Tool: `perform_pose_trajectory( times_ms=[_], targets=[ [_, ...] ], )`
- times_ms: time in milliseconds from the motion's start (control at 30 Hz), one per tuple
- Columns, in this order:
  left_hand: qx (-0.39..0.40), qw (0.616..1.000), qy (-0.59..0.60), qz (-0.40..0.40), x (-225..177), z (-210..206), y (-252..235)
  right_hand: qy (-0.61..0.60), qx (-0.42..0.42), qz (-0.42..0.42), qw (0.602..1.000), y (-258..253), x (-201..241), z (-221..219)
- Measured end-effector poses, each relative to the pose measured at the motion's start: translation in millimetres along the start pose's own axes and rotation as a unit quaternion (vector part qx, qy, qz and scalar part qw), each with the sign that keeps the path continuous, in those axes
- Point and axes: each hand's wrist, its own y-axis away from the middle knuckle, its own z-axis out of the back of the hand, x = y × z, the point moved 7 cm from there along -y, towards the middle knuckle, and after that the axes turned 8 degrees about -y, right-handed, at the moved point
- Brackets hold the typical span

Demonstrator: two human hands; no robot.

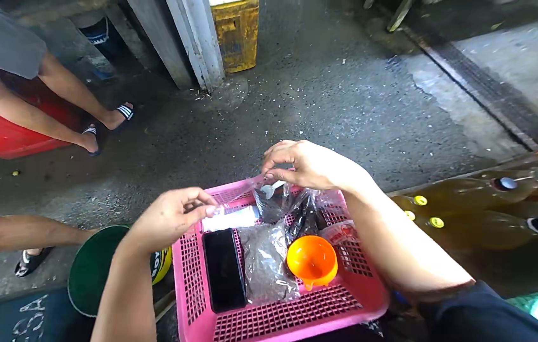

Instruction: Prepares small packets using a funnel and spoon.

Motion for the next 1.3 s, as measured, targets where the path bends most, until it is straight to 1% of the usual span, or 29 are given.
perform_pose_trajectory(
  times_ms=[67, 167, 267, 367, 400, 467, 600, 733, 900, 1033, 1167, 1233, 1267, 1300],
  targets=[
    [0.005, 0.993, 0.114, -0.025, 12.0, -22.4, 8.5, -0.005, -0.003, 0.007, 1.0, -5.8, 6.1, 5.4],
    [0.018, 0.969, 0.236, -0.07, 15.2, -49.6, 11.2, -0.039, -0.05, 0.035, 0.997, -17.7, 33.5, 23.7],
    [0.035, 0.934, 0.328, -0.134, 3.4, -63.7, 4.2, -0.062, -0.089, 0.074, 0.991, -31.4, 71.0, 44.5],
    [0.061, 0.888, 0.404, -0.21, -14.0, -68.9, -3.7, -0.046, -0.109, 0.102, 0.988, -42.1, 98.7, 58.7],
    [0.067, 0.877, 0.42, -0.223, -18.2, -69.6, -5.7, -0.035, -0.113, 0.106, 0.987, -45.3, 104.2, 62.1],
    [0.063, 0.868, 0.444, -0.212, -23.2, -69.5, -9.2, -0.013, -0.126, 0.105, 0.986, -51.7, 108.7, 67.5],
    [0.037, 0.871, 0.451, -0.19, -28.7, -65.8, -16.8, 0.007, -0.165, 0.092, 0.982, -58.1, 106.8, 78.4],
    [0.013, 0.878, 0.443, -0.184, -34.8, -59.6, -20.3, 0.026, -0.171, 0.102, 0.98, -56.7, 111.4, 84.5],
    [0.012, 0.877, 0.434, -0.203, -45.2, -55.7, -24.0, 0.022, -0.183, 0.112, 0.976, -53.4, 120.7, 91.2],
    [0.015, 0.871, 0.448, -0.204, -52.0, -54.4, -26.6, 0.023, -0.179, 0.113, 0.977, -51.5, 124.0, 94.6],
    [0.013, 0.873, 0.443, -0.205, -55.7, -53.8, -28.7, 0.019, -0.177, 0.121, 0.977, -50.3, 122.4, 93.5],
    [-0.021, 0.877, 0.434, -0.205, -54.9, -50.6, -29.4, 0.034, -0.17, 0.118, 0.978, -50.2, 121.8, 91.4],
    [-0.061, 0.884, 0.412, -0.213, -54.6, -46.3, -28.8, 0.037, -0.161, 0.124, 0.978, -50.1, 123.4, 90.2],
    [-0.118, 0.893, 0.371, -0.227, -55.4, -39.1, -26.6, 0.037, -0.151, 0.136, 0.978, -49.3, 127.2, 89.4]
  ],
)
